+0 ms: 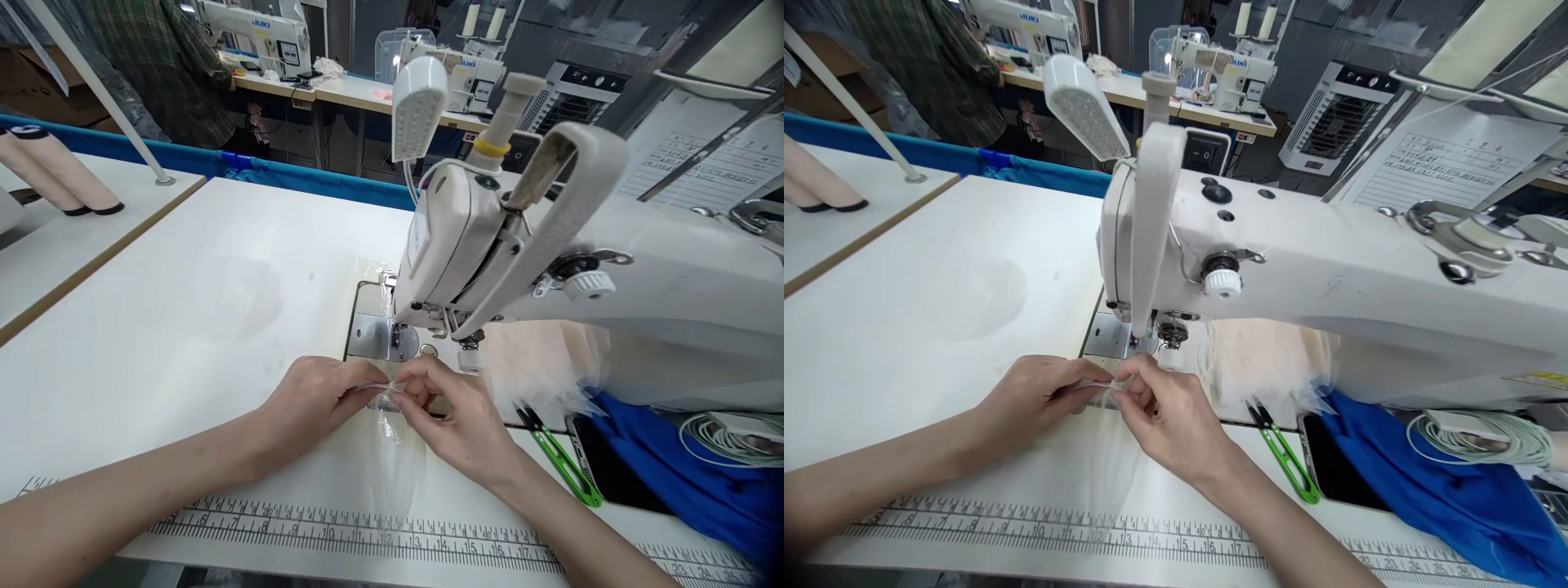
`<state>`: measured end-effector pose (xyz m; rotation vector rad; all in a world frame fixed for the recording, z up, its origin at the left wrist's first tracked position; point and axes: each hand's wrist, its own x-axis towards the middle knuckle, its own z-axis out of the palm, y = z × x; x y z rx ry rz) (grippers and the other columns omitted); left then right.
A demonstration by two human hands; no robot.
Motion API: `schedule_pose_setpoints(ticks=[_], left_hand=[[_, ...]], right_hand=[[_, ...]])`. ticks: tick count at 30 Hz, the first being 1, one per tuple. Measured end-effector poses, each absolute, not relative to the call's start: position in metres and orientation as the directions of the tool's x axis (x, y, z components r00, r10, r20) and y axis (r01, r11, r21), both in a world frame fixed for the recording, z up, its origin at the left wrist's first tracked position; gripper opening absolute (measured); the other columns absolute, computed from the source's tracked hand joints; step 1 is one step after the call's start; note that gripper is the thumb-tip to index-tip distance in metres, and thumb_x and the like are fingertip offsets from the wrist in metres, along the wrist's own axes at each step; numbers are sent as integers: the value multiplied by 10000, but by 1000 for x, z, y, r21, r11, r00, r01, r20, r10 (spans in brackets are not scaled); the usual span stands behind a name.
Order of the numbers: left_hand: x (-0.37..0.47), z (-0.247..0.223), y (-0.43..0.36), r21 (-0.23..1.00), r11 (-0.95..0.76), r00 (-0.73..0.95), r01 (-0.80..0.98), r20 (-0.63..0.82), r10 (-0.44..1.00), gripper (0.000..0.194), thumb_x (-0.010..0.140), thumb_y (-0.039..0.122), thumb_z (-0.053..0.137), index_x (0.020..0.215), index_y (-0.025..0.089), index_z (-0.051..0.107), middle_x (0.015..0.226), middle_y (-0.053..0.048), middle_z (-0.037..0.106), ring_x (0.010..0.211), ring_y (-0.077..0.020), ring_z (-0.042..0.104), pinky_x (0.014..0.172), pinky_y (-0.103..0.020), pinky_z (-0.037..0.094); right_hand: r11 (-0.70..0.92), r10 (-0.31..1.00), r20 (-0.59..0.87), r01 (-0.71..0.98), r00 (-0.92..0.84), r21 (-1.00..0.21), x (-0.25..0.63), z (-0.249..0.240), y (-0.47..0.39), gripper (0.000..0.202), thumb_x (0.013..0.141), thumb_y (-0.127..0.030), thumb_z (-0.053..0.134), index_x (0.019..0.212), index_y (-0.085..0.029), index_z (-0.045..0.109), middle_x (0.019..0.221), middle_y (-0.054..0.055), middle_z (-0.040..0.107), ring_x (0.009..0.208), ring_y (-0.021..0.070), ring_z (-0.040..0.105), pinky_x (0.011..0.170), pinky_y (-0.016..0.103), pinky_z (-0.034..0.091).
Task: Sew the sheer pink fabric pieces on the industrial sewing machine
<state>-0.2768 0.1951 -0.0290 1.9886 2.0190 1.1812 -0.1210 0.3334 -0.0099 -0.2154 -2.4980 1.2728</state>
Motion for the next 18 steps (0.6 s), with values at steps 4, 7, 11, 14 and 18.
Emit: schedule_pose_setpoints(ticks=[4, 7, 11, 14, 18], left_hand=[[-276, -27, 194, 572, -127, -170, 810, 437, 883, 181, 988, 262, 492, 925, 185, 643, 610, 57, 648, 490, -58, 565, 475, -161, 392], [-276, -24, 193, 562, -123, -173, 818, 443, 880, 194, 993, 278, 483, 915, 184, 635, 600, 57, 635, 489, -61, 560, 482, -166, 396], [-276, -21, 191, 513, -149, -145, 845, 488, 860, 200, 998, 303, 482, 899, 188, 611, 617, 57, 636, 501, -61, 561, 509, -167, 408], [-276, -20, 190, 473, -176, -103, 864, 507, 856, 179, 995, 300, 491, 892, 190, 587, 641, 51, 638, 518, -64, 555, 530, -174, 411], [-273, -20, 189, 490, -156, -123, 857, 489, 863, 107, 990, 284, 485, 967, 194, 539, 518, 106, 485, 426, -61, 424, 464, -169, 355]], right_hand=[[602, 264, 234, -30, -936, -798, -121, -9, 333, 107, 904, -142, 543, 972, -225, 545, 636, -67, 537, 553, 74, 541, 502, 158, 437], [618, 256, 232, -25, -939, -786, -121, -9, 334, 108, 911, -155, 533, 988, -224, 563, 631, -63, 529, 545, 78, 525, 511, 170, 439], [680, 242, 287, -48, -927, -731, -121, -8, 333, 130, 928, -156, 506, 977, -218, 608, 654, -36, 569, 563, 95, 539, 524, 200, 447], [731, 226, 387, -107, -894, -674, -120, -10, 333, 142, 947, -144, 507, 981, -214, 627, 698, -24, 632, 589, 95, 582, 549, 208, 468], [899, 77, 589, -199, -805, -389, -116, -14, 336, 163, 913, -75, 551, 993, -185, 642, 713, -5, 696, 575, 104, 623, 510, 225, 482]])
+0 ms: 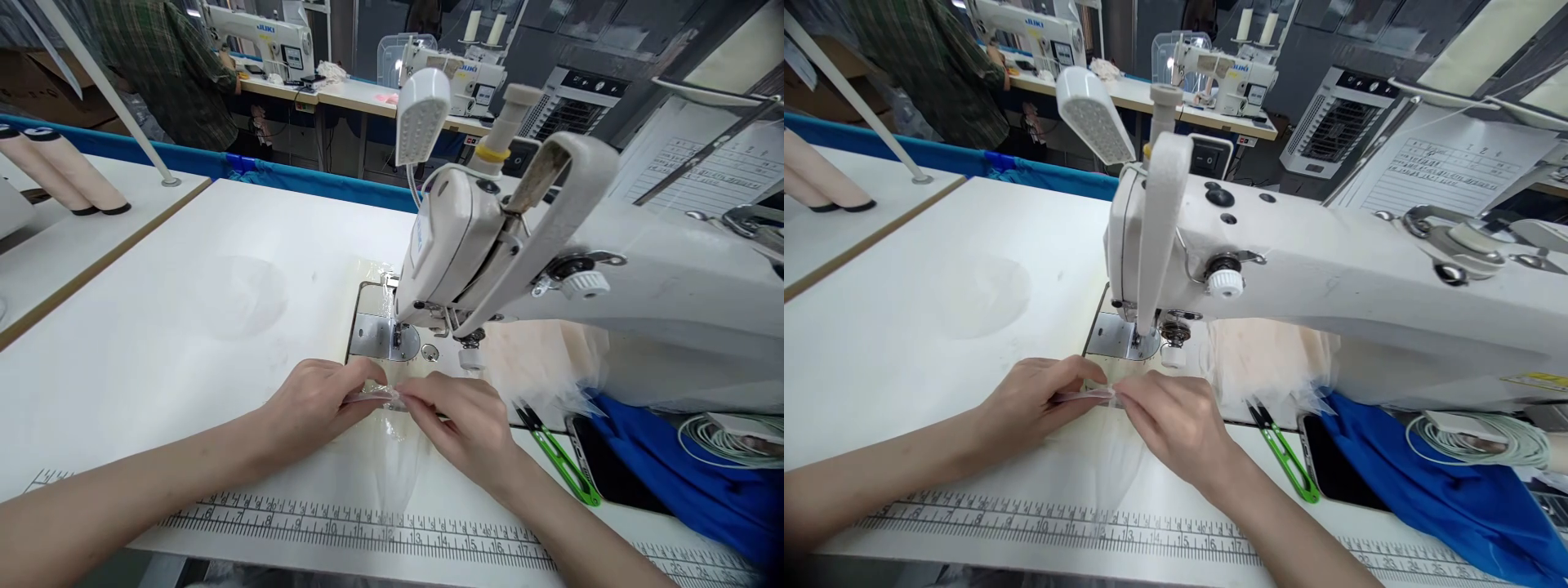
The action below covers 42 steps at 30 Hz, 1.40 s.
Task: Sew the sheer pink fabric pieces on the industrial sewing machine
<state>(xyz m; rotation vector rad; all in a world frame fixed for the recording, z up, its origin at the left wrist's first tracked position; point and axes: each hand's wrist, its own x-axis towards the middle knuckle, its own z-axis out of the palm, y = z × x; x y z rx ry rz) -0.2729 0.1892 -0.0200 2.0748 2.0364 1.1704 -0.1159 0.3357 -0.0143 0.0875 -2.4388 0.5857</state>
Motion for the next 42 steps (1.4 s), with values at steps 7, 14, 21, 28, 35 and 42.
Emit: schedule_pose_setpoints(ticks=[7, 14, 21, 28, 35, 42], left_hand=[[-270, -22, 185, 526, -235, -61, 817, 483, 873, 124, 977, 208, 494, 1037, 190, 602, 649, 49, 645, 532, -67, 569, 561, -172, 451], [-271, 2, 189, 750, 97, -181, 654, 30, 983, 147, 867, 279, 639, 744, 218, 691, 453, 81, 449, 396, -76, 421, 395, -184, 302], [-276, -18, 200, 376, 232, -295, 897, 120, 948, 300, 803, 256, 643, 1094, 195, 600, 600, 51, 604, 488, -148, 544, 460, -253, 331], [-271, -26, 196, -23, -65, 66, 998, 555, 829, 225, 873, 119, 612, 1088, 178, 635, 1134, -50, 685, 1113, -261, 578, 963, -434, 378], [-264, -32, 189, -67, -115, 133, 991, 441, 888, 262, 982, 253, 502, 1184, 145, 629, 1248, -57, 666, 1158, -248, 583, 1008, -444, 328], [-274, -30, 197, 17, -127, 110, 992, 398, 911, 301, 1020, 272, 414, 1254, 190, 585, 1274, -12, 662, 1265, -244, 525, 1064, -457, 249]], right_hand=[[899, -428, 639, -375, -639, 227, -106, -4, 338, 168, 829, -10, 615, 869, -141, 713, 675, 47, 711, 590, 151, 652, 451, 260, 489], [769, 144, 246, -48, -958, -637, -107, 9, 325, 169, 948, -172, 495, 838, -196, 622, 587, -27, 602, 455, 91, 526, 428, 220, 388], [666, 425, 36, 286, -904, -689, -134, -13, 337, 144, 891, -207, 522, 795, -214, 629, 573, -51, 548, 504, 105, 492, 498, 222, 349], [694, 553, 82, 405, -829, -595, -140, -19, 340, 121, 853, -251, 585, 756, -232, 655, 592, -45, 573, 530, 107, 508, 508, 223, 339], [797, 512, 175, 388, -841, -463, -136, -25, 347, 164, 915, -321, 561, 852, -232, 683, 648, -10, 642, 581, 132, 567, 518, 240, 347], [979, 183, 444, 204, -877, -1, -120, -26, 343, 243, 952, -230, 510, 1035, -222, 738, 912, 51, 734, 617, 115, 613, 465, 269, 282]])
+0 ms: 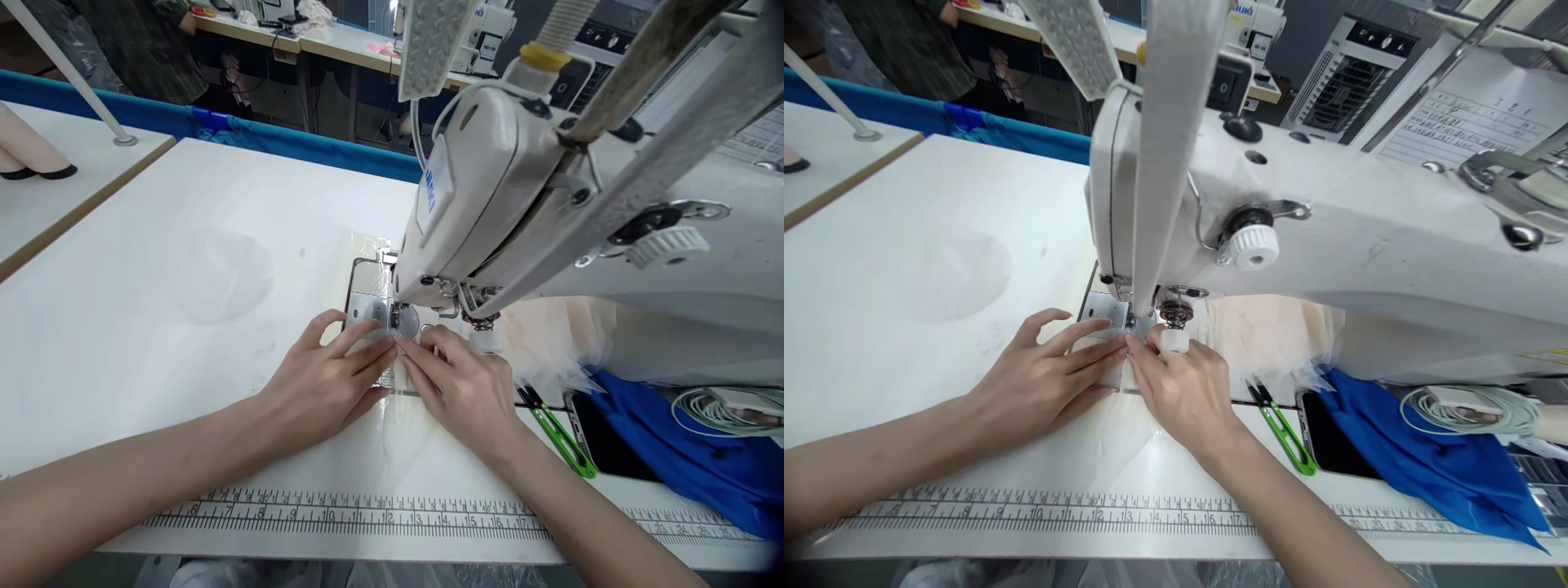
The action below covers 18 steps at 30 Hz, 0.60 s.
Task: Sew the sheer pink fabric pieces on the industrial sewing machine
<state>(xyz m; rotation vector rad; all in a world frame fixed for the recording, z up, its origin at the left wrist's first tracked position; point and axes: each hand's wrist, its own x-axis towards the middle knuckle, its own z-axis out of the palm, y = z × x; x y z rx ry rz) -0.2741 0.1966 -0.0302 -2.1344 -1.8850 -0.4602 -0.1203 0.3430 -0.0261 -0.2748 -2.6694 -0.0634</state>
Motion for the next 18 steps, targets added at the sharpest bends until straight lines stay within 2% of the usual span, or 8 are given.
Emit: schedule_pose_setpoints(ticks=[3, 6, 12, 18], left_hand=[[-276, -31, 199, 25, -124, 103, 992, 404, 909, 301, 1019, 273, 416, 1257, 199, 583, 1268, -6, 666, 1290, -234, 509, 1080, -451, 237], [-276, -31, 199, -7, -99, 93, 995, 416, 905, 334, 1023, 310, 409, 1281, 176, 572, 1262, -36, 669, 1303, -234, 496, 1087, -451, 230], [-276, -32, 202, -32, -67, 75, 997, 418, 905, 359, 1024, 349, 402, 1278, 169, 581, 1266, -61, 665, 1307, -233, 493, 1097, -448, 226], [-276, -34, 205, -51, -46, 64, 998, 421, 905, 381, 1018, 377, 422, 1298, 169, 576, 1275, -61, 660, 1314, -234, 488, 1095, -450, 236]], right_hand=[[977, 157, 423, 203, -892, 66, -121, -27, 342, 264, 962, -237, 502, 1070, -178, 736, 908, 68, 739, 630, 125, 627, 450, 275, 278], [967, 149, 403, 218, -903, 129, -122, -28, 343, 283, 974, -253, 484, 1077, -181, 737, 918, 65, 746, 643, 130, 636, 437, 282, 262], [952, 158, 429, 253, -889, 174, -124, -32, 347, 278, 972, -297, 507, 1122, -198, 720, 977, 53, 743, 656, 134, 628, 438, 303, 240], [931, 138, 466, 274, -874, 239, -125, -35, 350, 269, 973, -317, 529, 1143, -212, 708, 946, 27, 741, 632, 117, 590, 447, 299, 240]])
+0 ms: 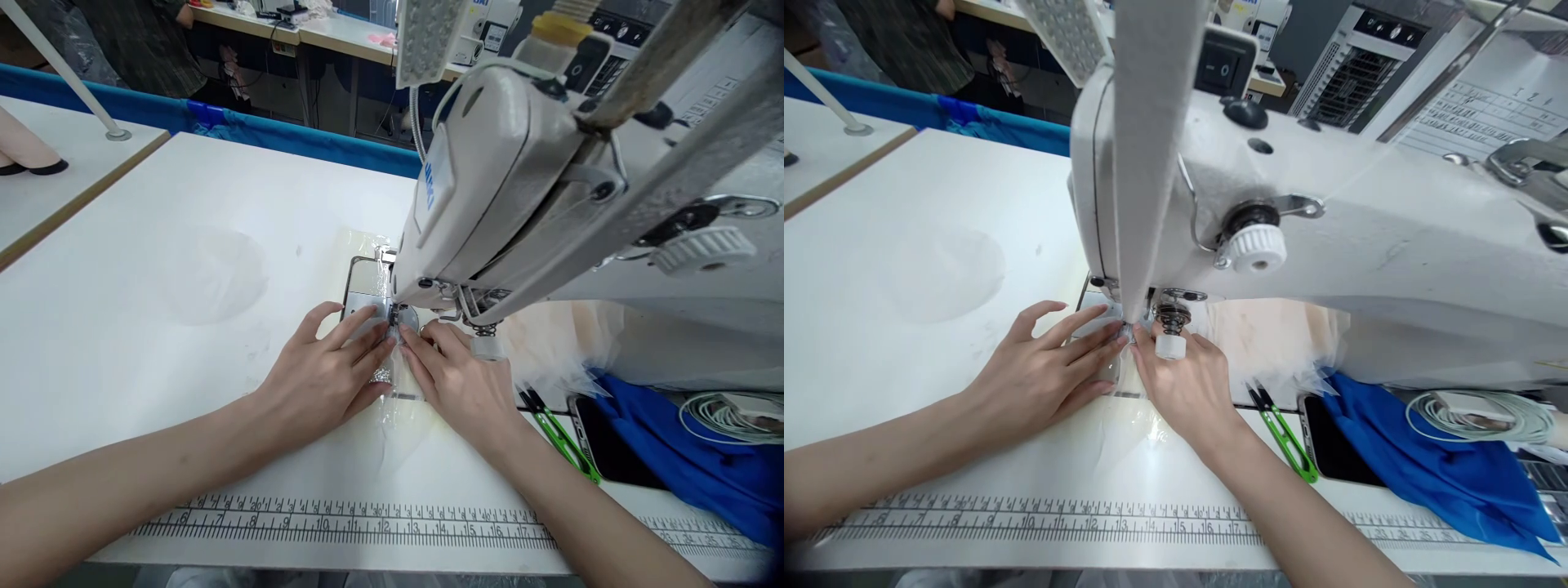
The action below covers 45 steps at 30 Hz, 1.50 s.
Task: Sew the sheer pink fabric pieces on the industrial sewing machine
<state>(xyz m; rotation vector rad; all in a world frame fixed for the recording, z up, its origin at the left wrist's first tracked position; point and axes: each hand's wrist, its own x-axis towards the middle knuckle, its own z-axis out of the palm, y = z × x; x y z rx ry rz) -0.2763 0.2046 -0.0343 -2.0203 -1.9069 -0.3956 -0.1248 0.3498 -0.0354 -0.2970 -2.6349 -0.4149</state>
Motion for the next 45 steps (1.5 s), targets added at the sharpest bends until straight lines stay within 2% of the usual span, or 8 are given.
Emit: schedule_pose_setpoints(ticks=[20, 32, 35, 38, 40, 42, 44, 45], left_hand=[[-277, -34, 207, -32, -35, 46, 999, 428, 903, 397, 1018, 407, 411, 1295, 181, 582, 1290, -53, 652, 1290, -238, 512, 1080, -462, 253], [-281, -33, 209, -10, -59, 57, 998, 448, 892, 342, 1011, 343, 442, 1250, 155, 597, 1291, -83, 647, 1244, -255, 553, 1078, -494, 288], [-279, -20, 203, 82, -109, 62, 991, 446, 893, 243, 991, 284, 470, 1108, 151, 637, 1120, -68, 705, 1081, -223, 623, 991, -433, 407], [-272, 2, 189, 266, -98, 50, 959, 179, 983, 243, 884, 388, 619, 974, 163, 620, 962, -54, 657, 848, -215, 606, 703, -359, 493], [-265, 14, 180, 314, -64, 69, 947, -5, 998, 360, 745, 420, 746, 958, 169, 601, 965, -54, 619, 847, -236, 570, 675, -368, 495], [-258, 16, 175, 285, -55, 77, 957, -68, 995, 312, 707, 298, 753, 940, 170, 589, 972, -56, 601, 885, -254, 547, 719, -390, 497], [-253, 9, 175, 192, -65, 72, 979, -32, 997, 175, 745, 118, 635, 905, 162, 582, 942, -61, 595, 869, -247, 534, 712, -379, 485], [-252, 4, 177, 124, -67, 66, 990, 12, 998, 170, 758, 47, 564, 886, 158, 580, 916, -64, 597, 842, -239, 530, 693, -367, 474]], right_hand=[[930, 148, 464, 283, -873, 236, -125, -38, 352, 287, 991, -327, 492, 1166, -213, 689, 802, 35, 715, 652, 135, 587, 462, 301, 185], [923, 165, 392, 282, -905, 261, -124, -33, 353, 292, 981, -272, 493, 1200, -217, 677, 805, 57, 721, 622, 147, 585, 470, 302, 226], [959, 201, 324, 253, -924, 127, -117, -18, 354, 277, 971, -253, 487, 1147, -235, 699, 809, 35, 717, 552, 131, 541, 479, 288, 265], [961, 206, 84, 185, -975, -205, -110, 2, 355, 183, 894, -307, 625, 1055, -267, 703, 985, 1, 703, 605, 114, 569, 535, 257, 361], [911, 120, -81, 142, -989, -387, -107, 11, 356, 208, 812, -301, 733, 1011, -267, 681, 1105, -14, 660, 697, 116, 604, 599, 247, 411], [872, 50, -145, 114, -988, -475, -106, 15, 357, 144, 827, -260, 724, 959, -256, 666, 1120, -17, 632, 756, 117, 614, 636, 241, 423], [852, 38, -130, 100, -991, -515, -106, 14, 357, 28, 891, -213, 640, 895, -236, 657, 1056, -12, 635, 773, 114, 609, 635, 233, 418], [840, 52, -117, 107, -992, -533, -106, 13, 357, 75, 916, -198, 600, 868, -226, 649, 1002, -10, 641, 765, 112, 606, 627, 229, 414]])
